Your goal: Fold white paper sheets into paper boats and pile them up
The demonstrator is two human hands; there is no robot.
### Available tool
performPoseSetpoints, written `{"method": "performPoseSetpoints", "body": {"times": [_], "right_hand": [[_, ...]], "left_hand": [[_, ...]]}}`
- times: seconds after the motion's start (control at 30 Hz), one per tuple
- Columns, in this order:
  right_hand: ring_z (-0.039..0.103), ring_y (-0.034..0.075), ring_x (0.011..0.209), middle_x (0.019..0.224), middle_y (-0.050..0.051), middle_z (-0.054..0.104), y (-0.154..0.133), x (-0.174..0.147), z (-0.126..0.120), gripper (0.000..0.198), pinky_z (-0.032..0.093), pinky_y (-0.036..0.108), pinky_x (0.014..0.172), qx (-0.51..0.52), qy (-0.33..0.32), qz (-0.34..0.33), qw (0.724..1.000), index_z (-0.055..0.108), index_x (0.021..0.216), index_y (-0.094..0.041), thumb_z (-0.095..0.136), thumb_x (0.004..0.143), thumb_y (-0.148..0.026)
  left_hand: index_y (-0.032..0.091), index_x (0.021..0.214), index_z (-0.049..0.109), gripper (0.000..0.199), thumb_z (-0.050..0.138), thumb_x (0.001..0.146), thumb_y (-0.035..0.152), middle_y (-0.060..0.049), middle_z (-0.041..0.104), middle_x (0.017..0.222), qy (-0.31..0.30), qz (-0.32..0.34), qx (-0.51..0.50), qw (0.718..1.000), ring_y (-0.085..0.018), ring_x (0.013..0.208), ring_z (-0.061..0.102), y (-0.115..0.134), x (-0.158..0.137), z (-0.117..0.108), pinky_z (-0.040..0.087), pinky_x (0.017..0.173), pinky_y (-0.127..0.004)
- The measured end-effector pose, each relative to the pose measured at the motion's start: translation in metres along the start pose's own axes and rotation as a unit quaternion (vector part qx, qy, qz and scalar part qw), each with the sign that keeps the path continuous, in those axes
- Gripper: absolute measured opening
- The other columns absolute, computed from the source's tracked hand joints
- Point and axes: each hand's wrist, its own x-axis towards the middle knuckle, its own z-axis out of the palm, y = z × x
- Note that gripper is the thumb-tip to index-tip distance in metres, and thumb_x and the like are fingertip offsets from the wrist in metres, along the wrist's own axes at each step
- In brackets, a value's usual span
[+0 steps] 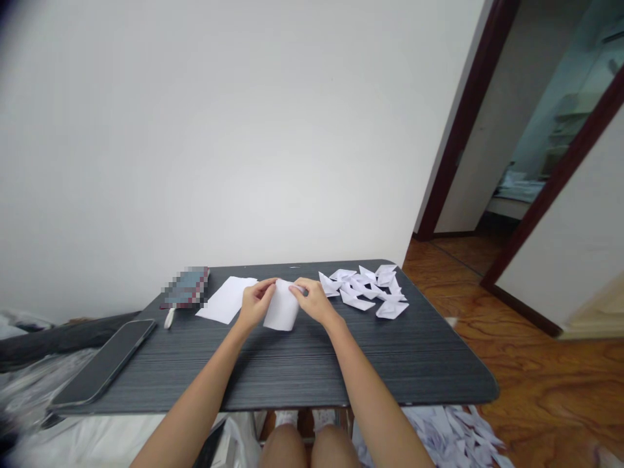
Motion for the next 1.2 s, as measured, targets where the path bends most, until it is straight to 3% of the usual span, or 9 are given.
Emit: {"method": "performPoseSetpoints", "body": {"times": [0.63, 1.2], "right_hand": [[0.048, 0.011, 0.062, 0.065, 0.001, 0.054, -0.0027, -0.0002, -0.0043, 0.02, 0.034, 0.021, 0.057, 0.02, -0.019, -0.006, 1.0, 0.055, 0.062, -0.014, 0.049, 0.075, -0.028], [0.049, 0.011, 0.063, 0.066, 0.001, 0.055, -0.0022, -0.0001, -0.0051, 0.02, 0.035, 0.022, 0.057, 0.029, -0.028, -0.001, 0.999, 0.056, 0.061, -0.014, 0.05, 0.075, -0.027]], "left_hand": [[0.01, 0.084, 0.064, 0.023, 0.053, 0.07, 0.026, -0.01, 0.066, 0.085, -0.014, -0.04, -0.041, 0.998, -0.018, 0.074, 0.062, 0.0009, 0.001, -0.0003, 0.049, 0.065, -0.026], [0.012, 0.079, 0.064, 0.022, 0.054, 0.07, 0.029, -0.009, 0.066, 0.081, -0.009, -0.031, -0.035, 0.999, -0.018, 0.072, 0.061, 0.001, 0.0006, 0.0008, 0.049, 0.065, -0.027]]}}
